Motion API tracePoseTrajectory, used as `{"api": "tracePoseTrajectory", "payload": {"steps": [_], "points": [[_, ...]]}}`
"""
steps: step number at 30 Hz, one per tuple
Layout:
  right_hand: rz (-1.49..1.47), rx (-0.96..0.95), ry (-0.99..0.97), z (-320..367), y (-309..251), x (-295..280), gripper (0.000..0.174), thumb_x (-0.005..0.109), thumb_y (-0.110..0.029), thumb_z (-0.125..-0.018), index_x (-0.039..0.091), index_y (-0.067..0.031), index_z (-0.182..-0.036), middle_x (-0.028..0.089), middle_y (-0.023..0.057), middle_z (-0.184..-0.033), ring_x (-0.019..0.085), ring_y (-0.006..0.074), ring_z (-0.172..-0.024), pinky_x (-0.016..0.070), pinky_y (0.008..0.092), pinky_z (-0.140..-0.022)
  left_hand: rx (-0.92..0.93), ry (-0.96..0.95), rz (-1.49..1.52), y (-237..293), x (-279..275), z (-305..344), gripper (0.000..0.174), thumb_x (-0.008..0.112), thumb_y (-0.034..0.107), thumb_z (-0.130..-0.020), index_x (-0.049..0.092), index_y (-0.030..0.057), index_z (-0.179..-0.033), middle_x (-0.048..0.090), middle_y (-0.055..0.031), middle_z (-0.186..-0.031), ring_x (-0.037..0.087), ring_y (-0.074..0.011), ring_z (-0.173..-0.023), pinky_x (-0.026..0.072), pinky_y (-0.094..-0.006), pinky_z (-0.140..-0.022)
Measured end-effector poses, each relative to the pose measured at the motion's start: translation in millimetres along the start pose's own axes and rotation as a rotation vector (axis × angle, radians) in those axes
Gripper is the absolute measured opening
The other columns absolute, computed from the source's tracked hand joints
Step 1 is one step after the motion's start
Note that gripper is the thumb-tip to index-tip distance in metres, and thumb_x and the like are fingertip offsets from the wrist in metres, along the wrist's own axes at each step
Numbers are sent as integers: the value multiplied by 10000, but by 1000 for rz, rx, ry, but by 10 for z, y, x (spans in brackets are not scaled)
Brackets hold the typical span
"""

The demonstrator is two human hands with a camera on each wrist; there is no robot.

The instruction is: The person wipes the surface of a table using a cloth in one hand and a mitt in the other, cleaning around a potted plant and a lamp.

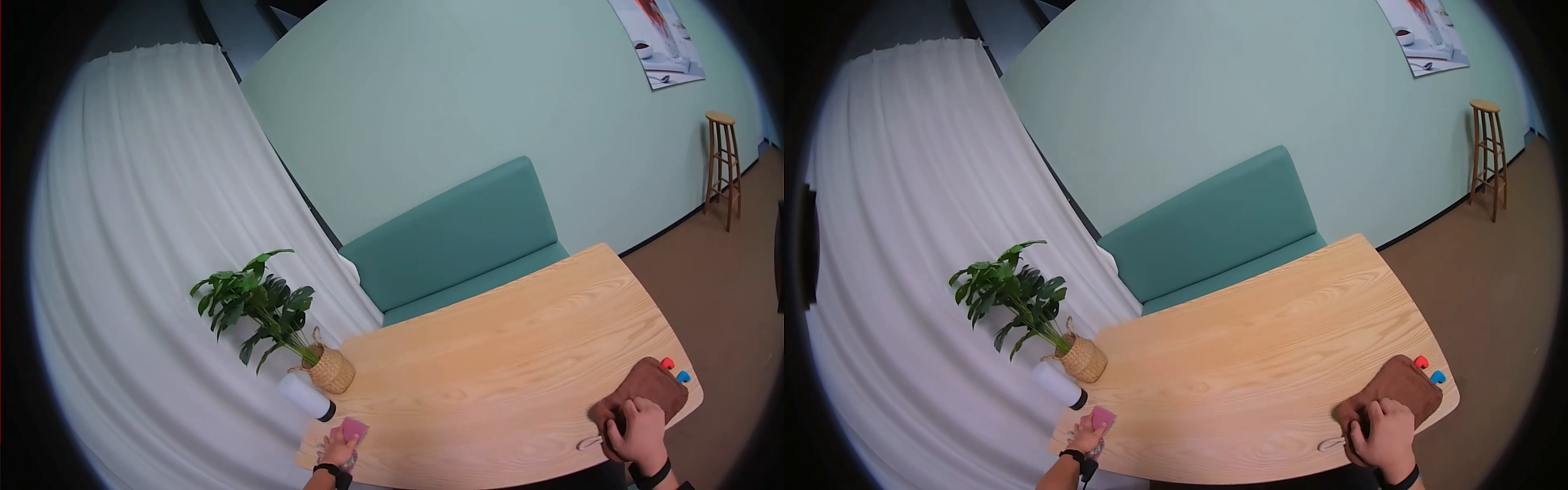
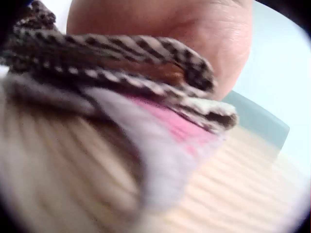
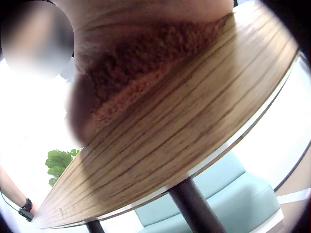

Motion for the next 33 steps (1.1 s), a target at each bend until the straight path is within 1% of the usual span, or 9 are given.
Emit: {"api": "tracePoseTrajectory", "payload": {"steps": [7, 11, 14, 17, 20, 26, 27, 32, 33], "points": [[17, 12, 0, 14, -5, -12, 321, 772, -300, -740, 585, -50, -815, 581, 167, -789, 608, 399, -755, 483, 506, -679, 91, -78, -15, 271, 97, 214, 1021, 458, 794, -951, 121, 197, -1708, 234, -194, -1741, 12, -569, -1583, 74, -733, -1228], [5, 7, -1, 0, -6, 8, 315, 771, -294, -737, 591, -49, -817, 576, 165, -792, 604, 397, -754, 483, 503, -681, 308, -257, -90, 226, 460, -219, 1103, 456, 823, -942, 31, 153, -1707, 202, -282, -1723, -52, -578, -1578, 75, -681, -1251], [29, 0, -13, -11, -19, 3, 311, 771, -291, -734, 598, -47, -821, 574, 162, -794, 603, 392, -752, 484, 500, -685, 469, -294, -173, 966, 494, -55, 1160, 456, 853, -926, -19, 134, -1703, 126, -336, -1720, -79, -584, -1573, 72, -672, -1252], [25, 10, -29, -23, -26, -12, 311, 773, -291, -730, 605, -47, -825, 574, 161, -797, 603, 388, -754, 485, 496, -688, 526, -292, -232, 1837, 474, 218, 1151, 446, 883, -909, -4, 190, -1710, 9, -325, -1738, -93, -569, -1580, 48, -778, -1185], [26, -1, -27, -29, -23, -29, 310, 775, -294, -728, 611, -52, -828, 576, 155, -793, 604, 381, -744, 488, 490, -683, 565, -308, -366, 2613, 550, 211, 1124, 440, 872, -921, -11, 214, -1713, -39, -332, -1733, -51, -541, -1596, 75, -799, -1167], [39, -41, -33, -64, -50, -88, 293, 763, -339, -760, 642, -86, -842, 585, 115, -767, 628, 329, -722, 503, 454, -665, 654, -306, -357, 3996, 694, 207, 1127, 417, 892, -911, -11, 226, -1714, -20, -291, -1751, -50, -523, -1604, 59, -778, -1189], [48, -44, -34, -76, -65, -108, 284, 758, -351, -776, 659, -98, -859, 595, 105, -765, 643, 318, -725, 514, 451, -664, 625, -303, -316, 4149, 695, 200, 1126, 468, 888, -887, 20, 272, -1716, -74, -206, -1774, -68, -474, -1619, 34, -795, -1179], [57, -102, -83, -58, -22, -159, 290, 751, -361, -816, 691, -110, -946, 605, 99, -791, 643, 307, -677, 520, 436, -611, 603, -280, -305, 4393, 847, -111, 1153, 466, 908, -866, 9, 278, -1716, -82, -185, -1778, -66, -466, -1620, 30, -770, -1202], [82, -47, -159, -25, -36, -173, 358, 749, -366, -828, 723, -106, -1073, 604, 135, -868, 661, 325, -791, 519, 447, -660, 609, -281, -299, 4393, 792, -36, 1153, 465, 909, -865, 8, 279, -1716, -77, -185, -1778, -63, -461, -1622, 32, -766, -1205]]}}
Point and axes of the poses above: each hand's wrist, its own z-axis away from the middle knuckle, its own x-axis out of the palm, y = z × x, the point moved 4 cm from there along -z, towards the middle knuckle
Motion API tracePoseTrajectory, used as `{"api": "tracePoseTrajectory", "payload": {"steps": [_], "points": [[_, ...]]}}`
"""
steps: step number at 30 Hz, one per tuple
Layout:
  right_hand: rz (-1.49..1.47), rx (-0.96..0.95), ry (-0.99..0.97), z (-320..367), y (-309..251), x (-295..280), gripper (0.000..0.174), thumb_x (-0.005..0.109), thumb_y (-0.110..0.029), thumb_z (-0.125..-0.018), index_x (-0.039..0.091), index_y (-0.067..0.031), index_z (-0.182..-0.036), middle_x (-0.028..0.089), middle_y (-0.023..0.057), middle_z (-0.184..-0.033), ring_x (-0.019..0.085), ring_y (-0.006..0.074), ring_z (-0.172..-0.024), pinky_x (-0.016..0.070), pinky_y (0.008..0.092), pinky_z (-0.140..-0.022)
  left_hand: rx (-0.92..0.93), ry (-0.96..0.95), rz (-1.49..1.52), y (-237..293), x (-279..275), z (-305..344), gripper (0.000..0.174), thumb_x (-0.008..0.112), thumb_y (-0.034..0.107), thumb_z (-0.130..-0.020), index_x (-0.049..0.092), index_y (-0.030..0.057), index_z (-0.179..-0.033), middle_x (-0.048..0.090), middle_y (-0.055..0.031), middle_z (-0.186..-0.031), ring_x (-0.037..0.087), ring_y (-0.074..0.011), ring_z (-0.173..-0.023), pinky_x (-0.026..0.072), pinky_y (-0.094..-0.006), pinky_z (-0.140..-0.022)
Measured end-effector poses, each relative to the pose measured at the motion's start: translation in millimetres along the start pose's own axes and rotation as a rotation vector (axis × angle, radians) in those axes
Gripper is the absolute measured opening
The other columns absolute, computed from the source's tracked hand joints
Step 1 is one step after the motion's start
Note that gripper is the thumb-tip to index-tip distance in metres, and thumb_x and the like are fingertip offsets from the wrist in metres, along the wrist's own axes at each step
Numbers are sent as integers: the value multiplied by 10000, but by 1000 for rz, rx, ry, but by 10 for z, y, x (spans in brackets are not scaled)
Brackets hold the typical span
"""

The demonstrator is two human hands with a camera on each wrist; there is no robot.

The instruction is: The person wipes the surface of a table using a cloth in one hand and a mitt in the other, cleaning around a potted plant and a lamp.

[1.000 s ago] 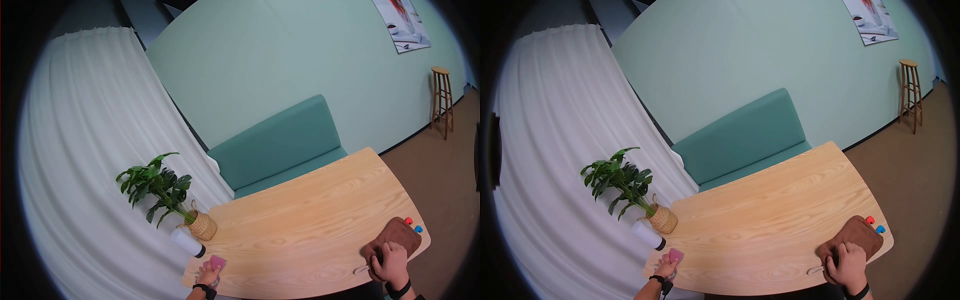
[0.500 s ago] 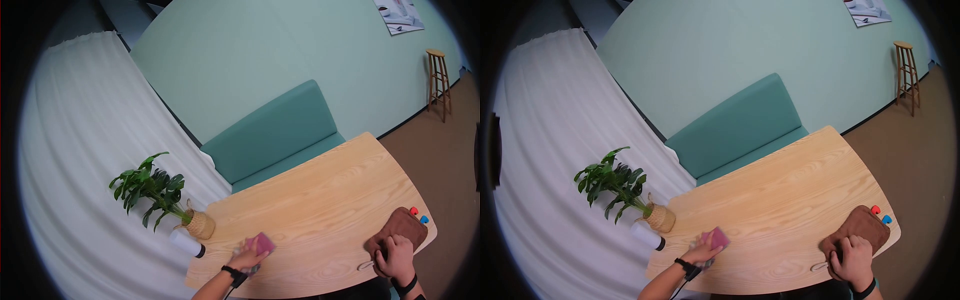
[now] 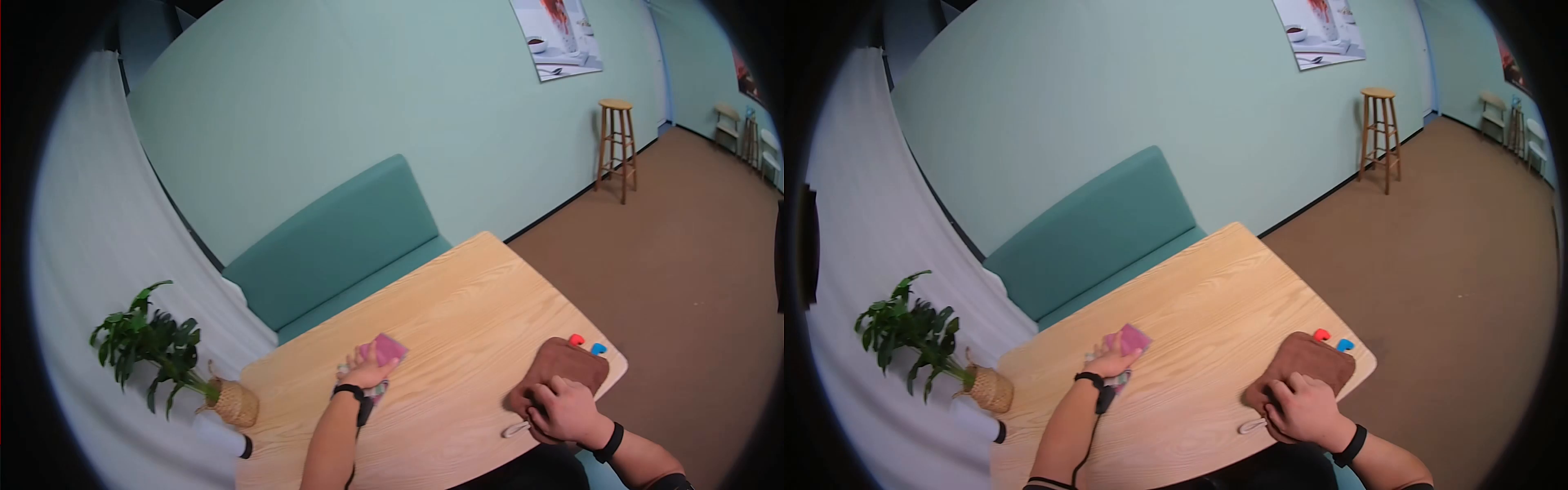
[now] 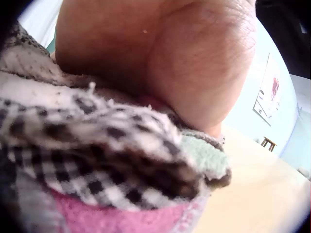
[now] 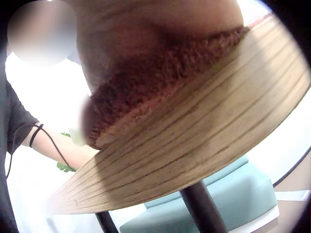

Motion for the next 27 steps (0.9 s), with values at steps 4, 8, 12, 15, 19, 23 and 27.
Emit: {"api": "tracePoseTrajectory", "payload": {"steps": [4, 8, 12, 15, 19, 23, 27], "points": [[166, 0, -37, 134, 24, -246, 559, 698, -439, -881, 708, -110, -1333, 604, 319, -1250, 584, 479, -1155, 478, 538, -909, 55, -7, 20, -157, 1, -50, 1151, 470, 910, -862, 9, 290, -1715, -54, -180, -1781, -52, -432, -1630, 41, -754, -1215], [305, -65, -175, 251, 326, -174, 623, 604, -500, -949, 656, -115, -1436, 444, 394, -1540, 443, 561, -1419, 389, 629, -1119, -79, 30, 85, -576, -93, -170, 1147, 492, 902, -858, 11, 310, -1714, -25, -138, -1791, -37, -402, -1638, 62, -745, -1221], [242, -22, -398, 109, 465, -133, 686, 556, -466, -993, 504, -69, -1550, 402, 419, -1555, 362, 583, -1482, 296, 698, -1188, -191, 72, 117, -1149, -149, -331, 1158, 512, 898, -850, 6, 317, -1714, -28, -112, -1795, -27, -403, -1638, 74, -747, -1220], [172, -91, -494, -241, 725, -46, 701, 569, -424, -991, 472, -13, -1551, 392, 426, -1557, 372, 583, -1475, 323, 693, -1178, -187, 59, 140, -1265, -218, -322, 1153, 532, 886, -849, 24, 317, -1714, -33, -111, -1794, -22, -398, -1639, 75, -751, -1217], [233, -124, -553, -956, 1180, 360, 698, 536, -285, -974, 402, 85, -1551, 371, 415, -1578, 355, 565, -1493, 316, 654, -1206, -182, 82, 152, -1199, -276, -235, 1130, 557, 867, -850, 88, 307, -1713, -15, -120, -1793, -38, -386, -1640, 77, -773, -1201], [244, -40, -595, -2097, 1519, 859, 692, 494, -277, -979, 381, 68, -1569, 345, 374, -1617, 288, 525, -1541, 264, 589, -1258, -189, 78, 192, -1132, -335, -90, 1119, 564, 858, -854, 108, 303, -1711, 14, -96, -1796, -59, -381, -1639, 38, -784, -1194], [240, -1, -523, -3231, 1877, 1508, 647, 472, -308, -985, 461, 55, -1521, 367, 381, -1601, 294, 522, -1537, 263, 567, -1264, -188, 77, 212, -1137, -331, -103, 1121, 577, 853, -852, 118, 299, -1711, 12, -90, -1796, -70, -386, -1637, 11, -791, -1188]]}}
Point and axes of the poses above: each hand's wrist, its own z-axis away from the middle knuckle, its own x-axis out of the palm, y = z × x, the point moved 4 cm from there along -z, towards the middle knuckle
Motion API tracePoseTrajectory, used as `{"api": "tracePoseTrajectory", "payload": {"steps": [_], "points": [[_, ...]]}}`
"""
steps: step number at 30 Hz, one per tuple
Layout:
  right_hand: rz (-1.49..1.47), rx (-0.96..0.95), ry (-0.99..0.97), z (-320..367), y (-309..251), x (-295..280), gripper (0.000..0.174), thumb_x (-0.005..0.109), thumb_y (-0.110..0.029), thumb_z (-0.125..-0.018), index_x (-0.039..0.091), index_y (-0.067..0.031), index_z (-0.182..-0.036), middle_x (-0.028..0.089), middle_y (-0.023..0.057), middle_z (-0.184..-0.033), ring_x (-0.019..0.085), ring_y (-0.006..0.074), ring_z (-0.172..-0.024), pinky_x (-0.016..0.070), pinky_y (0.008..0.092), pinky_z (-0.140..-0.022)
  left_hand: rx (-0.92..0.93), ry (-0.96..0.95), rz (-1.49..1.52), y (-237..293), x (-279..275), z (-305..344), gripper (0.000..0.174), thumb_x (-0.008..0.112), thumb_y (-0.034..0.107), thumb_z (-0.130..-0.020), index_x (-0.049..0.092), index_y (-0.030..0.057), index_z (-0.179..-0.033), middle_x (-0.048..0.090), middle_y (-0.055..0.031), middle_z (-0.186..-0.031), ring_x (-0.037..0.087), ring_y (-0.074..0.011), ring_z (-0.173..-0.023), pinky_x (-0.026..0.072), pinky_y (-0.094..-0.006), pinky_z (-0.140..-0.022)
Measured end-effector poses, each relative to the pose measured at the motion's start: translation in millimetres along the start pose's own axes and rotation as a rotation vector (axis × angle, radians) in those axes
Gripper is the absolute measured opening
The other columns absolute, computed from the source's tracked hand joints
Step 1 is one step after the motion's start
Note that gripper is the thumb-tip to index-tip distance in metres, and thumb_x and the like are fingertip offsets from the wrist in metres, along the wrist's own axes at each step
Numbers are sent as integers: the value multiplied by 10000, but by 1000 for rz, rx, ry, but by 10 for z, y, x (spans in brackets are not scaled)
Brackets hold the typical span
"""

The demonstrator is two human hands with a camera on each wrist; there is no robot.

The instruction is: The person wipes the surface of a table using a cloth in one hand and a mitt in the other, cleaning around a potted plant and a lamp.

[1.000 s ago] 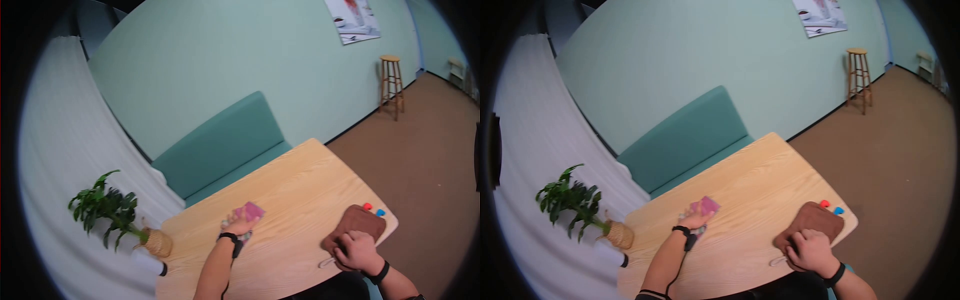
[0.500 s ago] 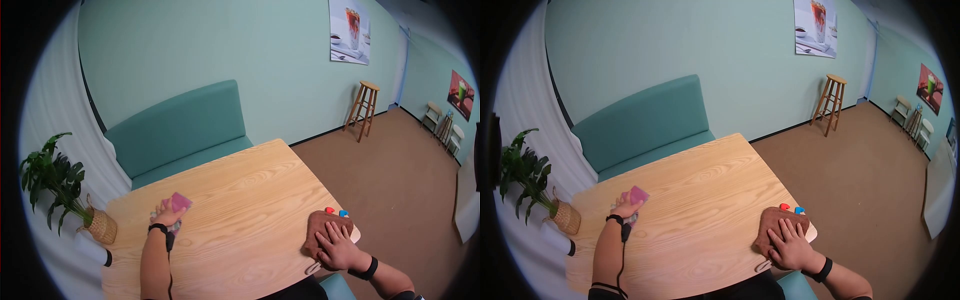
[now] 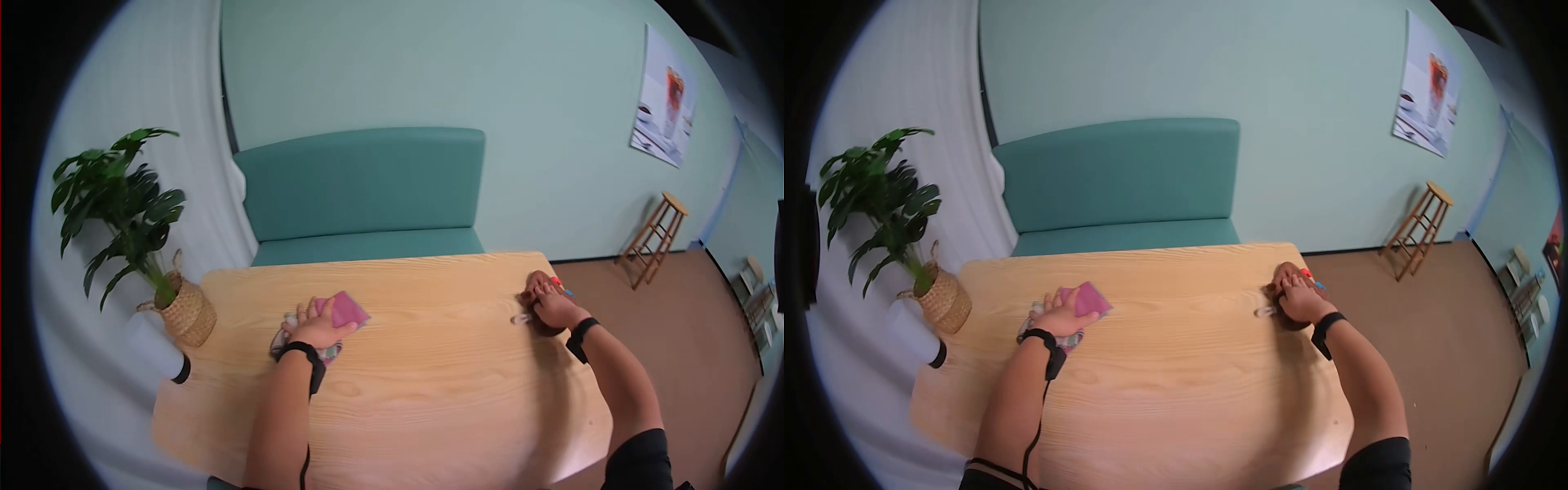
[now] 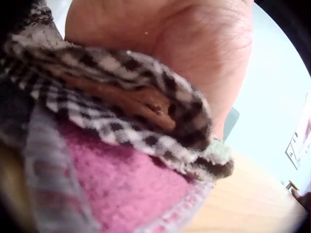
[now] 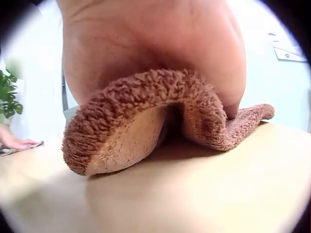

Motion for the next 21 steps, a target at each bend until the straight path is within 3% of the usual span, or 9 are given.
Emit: {"api": "tracePoseTrajectory", "payload": {"steps": [4, 7, 8, 10, 12, 17, 21], "points": [[-27, 154, -82, -867, -286, -94, 734, 441, -443, -1014, 393, -12, -1605, 252, 321, -1693, 236, 435, -1594, 204, 536, -1293, 11, 1, 45, 6, -28, 34, 1117, 592, 847, -845, 123, 321, -1711, 0, -91, -1796, -78, -397, -1635, -8, -788, -1188], [30, 66, -106, -1171, -938, -123, 734, 455, -447, -1002, 392, -44, -1612, 258, 291, -1700, 172, 404, -1619, 214, 506, -1301, -21, -6, 25, -11, 6, -24, 1115, 598, 848, -836, 122, 344, -1710, -8, -90, -1796, -84, -394, -1634, -7, -794, -1183], [-2, 3, -104, -1262, -1159, -19, 781, 467, -500, -993, 370, -59, -1630, 230, 275, -1716, 134, 392, -1629, 188, 547, -1297, -27, -8, 31, -30, 10, -27, 1118, 600, 849, -833, 121, 346, -1709, -10, -90, -1796, -88, -393, -1634, -7, -796, -1180], [-5, -30, -173, -1082, -1832, -133, 810, 464, -524, -991, 335, -67, -1646, 184, 259, -1735, 102, 393, -1634, 169, 601, -1282, -22, -14, 38, -15, 3, -34, 1124, 604, 851, -825, 120, 352, -1709, -16, -90, -1796, -96, -391, -1634, -7, -801, -1175], [-1, -129, -208, -1080, -2150, 71, 829, 411, -556, -1006, 262, -100, -1682, 104, 222, -1765, 62, 399, -1637, 102, 622, -1283, -21, -7, 28, -29, 15, -77, 1132, 610, 858, -812, 123, 363, -1707, -24, -87, -1797, -100, -399, -1632, -10, -802, -1171], [42, -414, -219, -293, -2746, 142, 848, 480, -521, -991, 277, -37, -1658, 176, 259, -1733, 106, 432, -1621, 136, 630, -1271, -6, 3, 26, -33, 11, -44, 1142, 623, 869, -786, 128, 397, -1700, -38, -81, -1797, -96, -421, -1625, -20, -800, -1165], [-5, -681, -97, 839, -2691, 363, 845, 538, -473, -990, 272, -21, -1653, 197, 297, -1712, 159, 460, -1602, 192, 653, -1253, -7, 5, 36, -51, 28, -88, 1143, 626, 870, -781, 122, 409, -1698, -43, -78, -1797, -98, -423, -1623, -31, -801, -1161]]}}
Point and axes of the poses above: each hand's wrist, its own z-axis away from the middle knuckle, its own x-axis out of the palm, y = z × x, the point moved 4 cm from there along -z, towards the middle knuckle
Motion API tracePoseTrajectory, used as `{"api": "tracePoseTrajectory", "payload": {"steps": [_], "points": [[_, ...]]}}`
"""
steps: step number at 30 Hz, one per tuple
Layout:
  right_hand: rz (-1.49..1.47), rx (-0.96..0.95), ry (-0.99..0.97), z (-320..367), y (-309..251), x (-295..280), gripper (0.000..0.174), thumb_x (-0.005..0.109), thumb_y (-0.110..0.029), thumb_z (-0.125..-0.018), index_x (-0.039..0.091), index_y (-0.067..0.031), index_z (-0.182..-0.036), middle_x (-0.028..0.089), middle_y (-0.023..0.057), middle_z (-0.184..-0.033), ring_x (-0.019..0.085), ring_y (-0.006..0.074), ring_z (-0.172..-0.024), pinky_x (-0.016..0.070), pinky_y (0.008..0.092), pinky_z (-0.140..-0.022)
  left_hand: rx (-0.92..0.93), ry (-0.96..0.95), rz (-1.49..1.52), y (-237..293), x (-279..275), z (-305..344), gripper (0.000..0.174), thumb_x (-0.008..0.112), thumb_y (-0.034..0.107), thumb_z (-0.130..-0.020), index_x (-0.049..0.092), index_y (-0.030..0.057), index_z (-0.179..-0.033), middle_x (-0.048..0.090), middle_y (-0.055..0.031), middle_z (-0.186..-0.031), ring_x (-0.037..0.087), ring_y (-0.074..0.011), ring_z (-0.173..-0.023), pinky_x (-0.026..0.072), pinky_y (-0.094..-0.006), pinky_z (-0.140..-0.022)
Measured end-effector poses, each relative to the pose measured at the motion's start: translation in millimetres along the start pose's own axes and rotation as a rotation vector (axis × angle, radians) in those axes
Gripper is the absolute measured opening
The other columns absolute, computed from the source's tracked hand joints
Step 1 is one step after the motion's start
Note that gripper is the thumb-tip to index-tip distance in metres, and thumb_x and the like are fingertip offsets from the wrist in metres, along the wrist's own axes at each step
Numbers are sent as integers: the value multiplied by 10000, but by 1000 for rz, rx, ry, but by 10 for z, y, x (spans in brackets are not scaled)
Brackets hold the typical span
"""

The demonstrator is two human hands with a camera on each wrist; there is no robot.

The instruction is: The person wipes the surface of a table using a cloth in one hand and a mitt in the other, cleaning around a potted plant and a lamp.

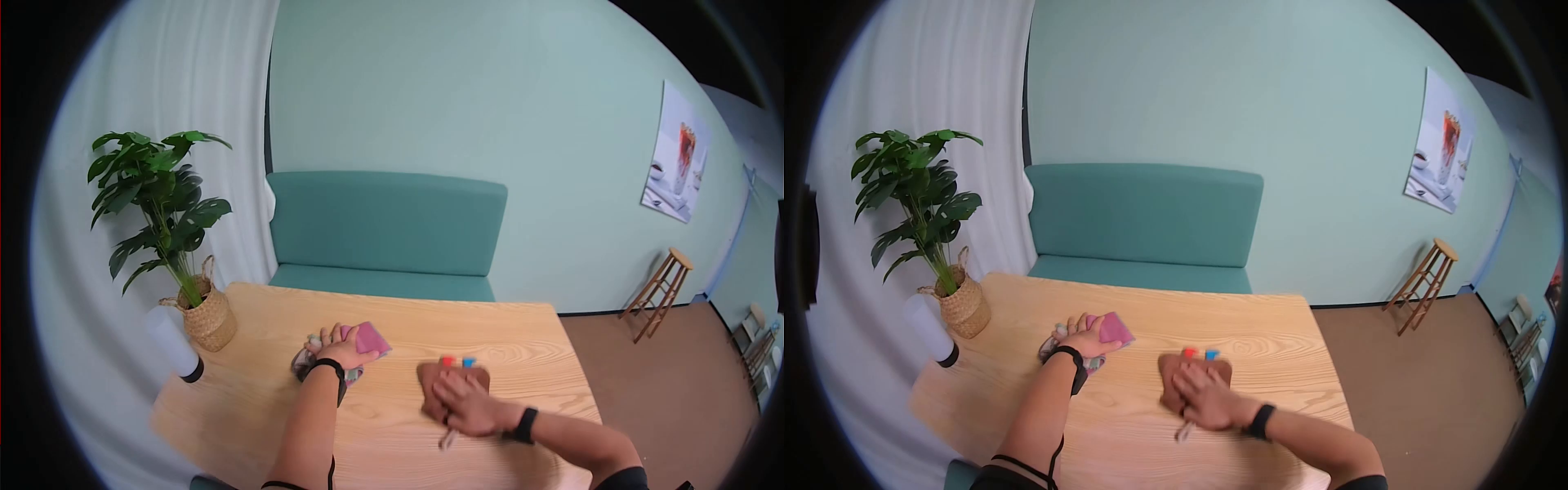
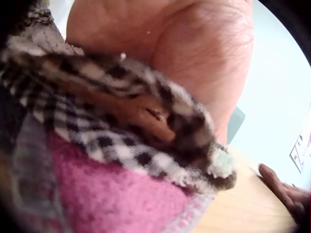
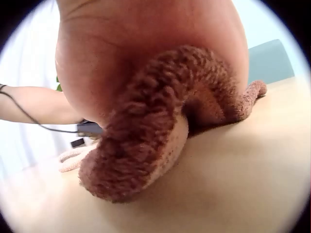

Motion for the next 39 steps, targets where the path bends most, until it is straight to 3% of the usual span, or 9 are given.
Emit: {"api": "tracePoseTrajectory", "payload": {"steps": [3, 5, 7, 9, 21, 29, 32, 36, 39], "points": [[-30, -78, 5, 913, -590, -45, 838, 542, -438, -999, 239, -32, -1667, 182, 286, -1720, 194, 465, -1594, 187, 655, -1256, 0, -5, 6, 8, -10, 8, 1144, 626, 866, -784, 116, 406, -1699, -42, -81, -1797, -110, -418, -1624, -41, -795, -1167], [-154, -118, 98, 1494, -795, -73, 833, 579, -488, -935, 413, 9, -1583, 309, 344, -1649, 307, 512, -1538, 228, 675, -1232, 1, -4, 7, 7, -19, 25, 1142, 627, 865, -786, 117, 405, -1699, -39, -84, -1797, -114, -417, -1624, -44, -792, -1170], [-20, -25, 218, 1998, -1051, -332, 675, 676, -315, -906, 528, -29, -1499, 480, 304, -1533, 463, 475, -1442, 397, 625, -1148, 5, 0, 19, 2, -23, 34, 1151, 630, 861, -788, 123, 379, -1703, -30, -73, -1798, -119, -410, -1625, -50, -789, -1172], [-184, 167, -14, 2493, -832, -88, 888, 627, -341, -933, 243, -44, -1676, 162, 269, -1739, 125, 450, -1619, 123, 680, -1262, 10, 8, 18, -8, 6, -7, 1160, 632, 860, -789, 127, 359, -1706, -25, -61, -1799, -119, -405, -1626, -51, -788, -1173], [72, 300, 290, 3342, -440, -58, 740, 562, -439, -987, 460, 34, -1548, 413, 327, -1597, 372, 505, -1501, 264, 610, -1246, 135, 2, -21, -232, -2, 423, 1152, 593, 859, -829, 133, 279, -1712, 18, -111, -1794, -77, -377, -1636, -35, -746, -1207], [141, 249, 231, 3357, -413, -26, 789, 470, -493, -1015, 415, 82, -1554, 363, 339, -1622, 329, 550, -1504, 225, 639, -1244, 123, 34, -56, -1565, 235, 1403, 1130, 592, 858, -841, 181, 256, -1704, 62, -145, -1786, -11, -413, -1634, 2, -757, -1210], [120, 122, 170, 3349, -334, -40, 834, 430, -496, -1011, 338, 111, -1576, 262, 421, -1625, 219, 583, -1537, 131, 685, -1250, -26, 75, -10, -2280, 212, 1851, 1120, 589, 857, -845, 192, 253, -1700, 74, -149, -1783, 0, -420, -1633, 19, -760, -1211], [123, 9, 170, 3324, -202, 52, 847, 464, -490, -988, 343, 112, -1573, 243, 424, -1633, 210, 592, -1539, 145, 691, -1249, -233, 175, 123, -3297, 198, 2284, 1124, 590, 851, -843, 164, 267, -1703, 86, -96, -1788, 31, -438, -1627, 52, -765, -1212], [38, 69, 203, 3324, -236, -7, 857, 607, -572, -848, 558, 49, -1438, 442, 429, -1505, 424, 598, -1427, 272, 718, -1186, -401, 223, 178, -3754, 187, 2353, 1127, 586, 853, -840, 155, 272, -1704, 111, -117, -1783, 31, -458, -1622, 43, -762, -1213]]}}
Point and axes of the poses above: each hand's wrist, its own z-axis away from the middle knuckle, its own x-axis out of the palm, y = z × x, the point moved 4 cm from there along -z, towards the middle knuckle
